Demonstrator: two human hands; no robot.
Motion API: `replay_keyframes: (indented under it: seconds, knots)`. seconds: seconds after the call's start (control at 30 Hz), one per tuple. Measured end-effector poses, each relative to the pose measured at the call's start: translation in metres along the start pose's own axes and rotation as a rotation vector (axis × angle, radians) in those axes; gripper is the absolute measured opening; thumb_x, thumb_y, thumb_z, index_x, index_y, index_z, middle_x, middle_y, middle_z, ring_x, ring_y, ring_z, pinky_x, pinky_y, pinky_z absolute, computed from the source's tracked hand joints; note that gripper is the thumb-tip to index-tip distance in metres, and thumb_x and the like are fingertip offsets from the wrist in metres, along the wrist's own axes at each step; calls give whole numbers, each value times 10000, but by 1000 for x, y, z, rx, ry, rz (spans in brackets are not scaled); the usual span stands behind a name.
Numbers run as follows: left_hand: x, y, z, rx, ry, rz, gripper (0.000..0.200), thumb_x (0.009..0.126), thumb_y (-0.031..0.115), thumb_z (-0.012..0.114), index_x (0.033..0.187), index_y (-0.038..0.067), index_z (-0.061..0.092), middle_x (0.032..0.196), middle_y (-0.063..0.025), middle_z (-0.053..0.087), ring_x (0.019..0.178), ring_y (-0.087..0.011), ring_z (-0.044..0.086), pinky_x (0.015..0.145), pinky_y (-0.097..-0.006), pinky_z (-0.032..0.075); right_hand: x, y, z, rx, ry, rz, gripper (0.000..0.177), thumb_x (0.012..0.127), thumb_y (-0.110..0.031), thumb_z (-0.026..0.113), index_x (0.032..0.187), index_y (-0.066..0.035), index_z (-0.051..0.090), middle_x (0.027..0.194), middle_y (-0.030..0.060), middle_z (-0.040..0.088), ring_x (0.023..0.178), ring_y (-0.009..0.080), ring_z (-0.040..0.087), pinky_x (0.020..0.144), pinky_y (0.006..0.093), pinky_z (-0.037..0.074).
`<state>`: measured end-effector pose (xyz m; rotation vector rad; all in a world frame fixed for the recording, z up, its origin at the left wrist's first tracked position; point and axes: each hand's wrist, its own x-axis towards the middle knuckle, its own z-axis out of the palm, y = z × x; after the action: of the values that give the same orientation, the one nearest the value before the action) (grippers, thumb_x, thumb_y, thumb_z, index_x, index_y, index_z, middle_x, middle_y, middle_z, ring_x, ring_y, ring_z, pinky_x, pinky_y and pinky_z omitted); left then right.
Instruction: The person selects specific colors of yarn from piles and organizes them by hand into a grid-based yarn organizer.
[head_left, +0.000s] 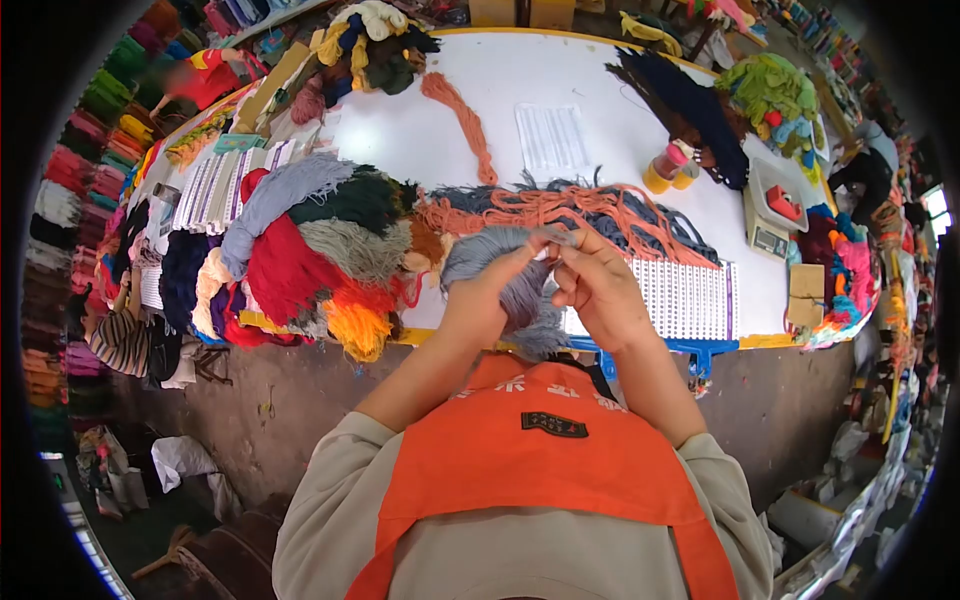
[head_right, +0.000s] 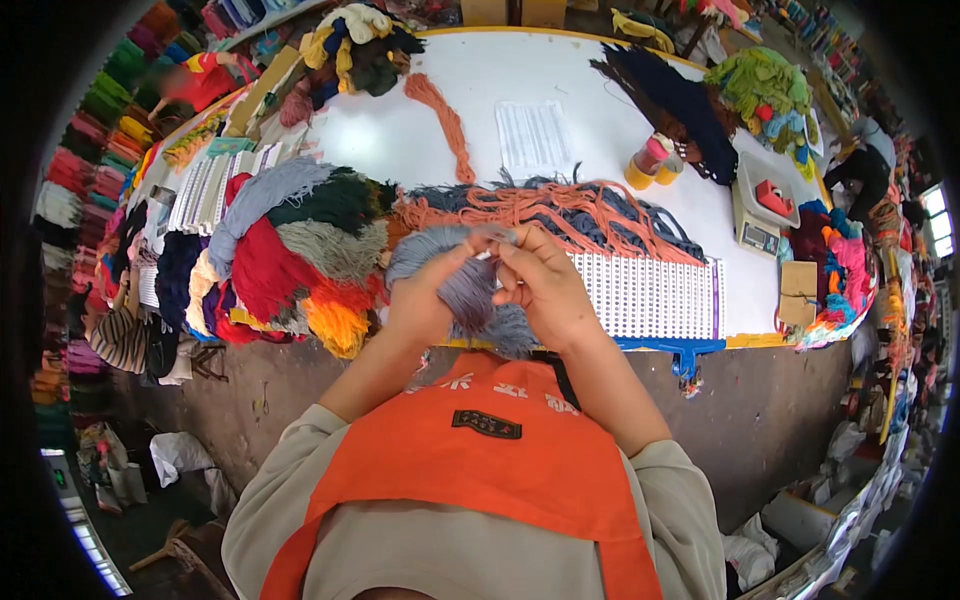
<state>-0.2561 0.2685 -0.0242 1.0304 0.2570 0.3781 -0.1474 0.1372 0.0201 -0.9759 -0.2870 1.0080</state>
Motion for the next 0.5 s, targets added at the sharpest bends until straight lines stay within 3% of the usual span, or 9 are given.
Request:
replay_keyframes:
  seconds: [0.03,0.13,0.17,0.23,0.3,0.33,0.4,0.43,0.5]
  knots:
    - [4,8,1,227,-64,103,339,998,186,473,1214,-49,588,1270,-126,589,1155,-212,568,989,-334,449,-3,-7,-3,-11,-44,57,109,954,-192,576,987,-90,557,704,-52,476,557,32,410,511,212,434]
    - [23,31,-13,-252,-206,-182,447,999,307,446,1235,-56,557,1333,-199,543,1210,-263,553,1041,-346,423,-12,-28,-23,-210,-97,221,125,952,-221,589,913,-103,577,668,-58,466,523,26,401,480,202,365]
    - [18,50,-11,-238,-82,-382,405,977,356,498,1073,-25,600,1114,-181,658,944,-234,666,839,-314,520,-13,-33,-36,-319,-101,212,137,949,-225,595,881,-107,583,670,-58,468,516,24,401,477,199,361]
    - [25,47,-56,-251,-568,-244,361,958,377,541,869,28,560,988,-142,677,682,-177,629,543,-284,478,-4,-35,-89,-263,92,-8,132,944,-213,607,879,-105,570,610,-54,438,451,32,342,417,189,256]
    - [8,46,-80,-178,-456,-164,361,942,391,566,848,42,559,685,-48,577,466,-106,450,425,-257,328,9,-32,-162,-437,387,-400,134,988,-205,540,892,-114,559,713,-39,506,603,39,441,585,191,377]
    - [0,40,-101,-256,-316,-143,312,950,347,559,854,50,548,652,-20,503,464,-101,422,433,-254,321,13,-30,-202,-464,599,-426,142,1004,-213,507,919,-111,554,878,1,607,732,64,513,701,233,436]
    - [0,51,-123,-437,7,-169,205,968,248,528,883,61,527,618,23,393,465,-92,370,452,-249,313,10,-37,-260,27,740,-365,151,1005,-199,487,927,-84,546,1185,131,620,928,177,608,861,384,523]
    - [5,65,-127,-544,192,-209,148,976,194,505,907,64,518,618,37,357,467,-88,346,463,-246,312,6,-36,-300,244,730,-340,148,1007,-166,464,915,-71,530,1112,132,646,927,211,626,896,438,528]
    - [6,74,-183,-580,227,-185,82,986,127,458,959,66,505,653,54,395,493,-70,358,497,-233,327,-8,-22,-431,450,692,-338,123,967,-96,496,845,-80,504,780,51,571,708,173,552,838,378,528]
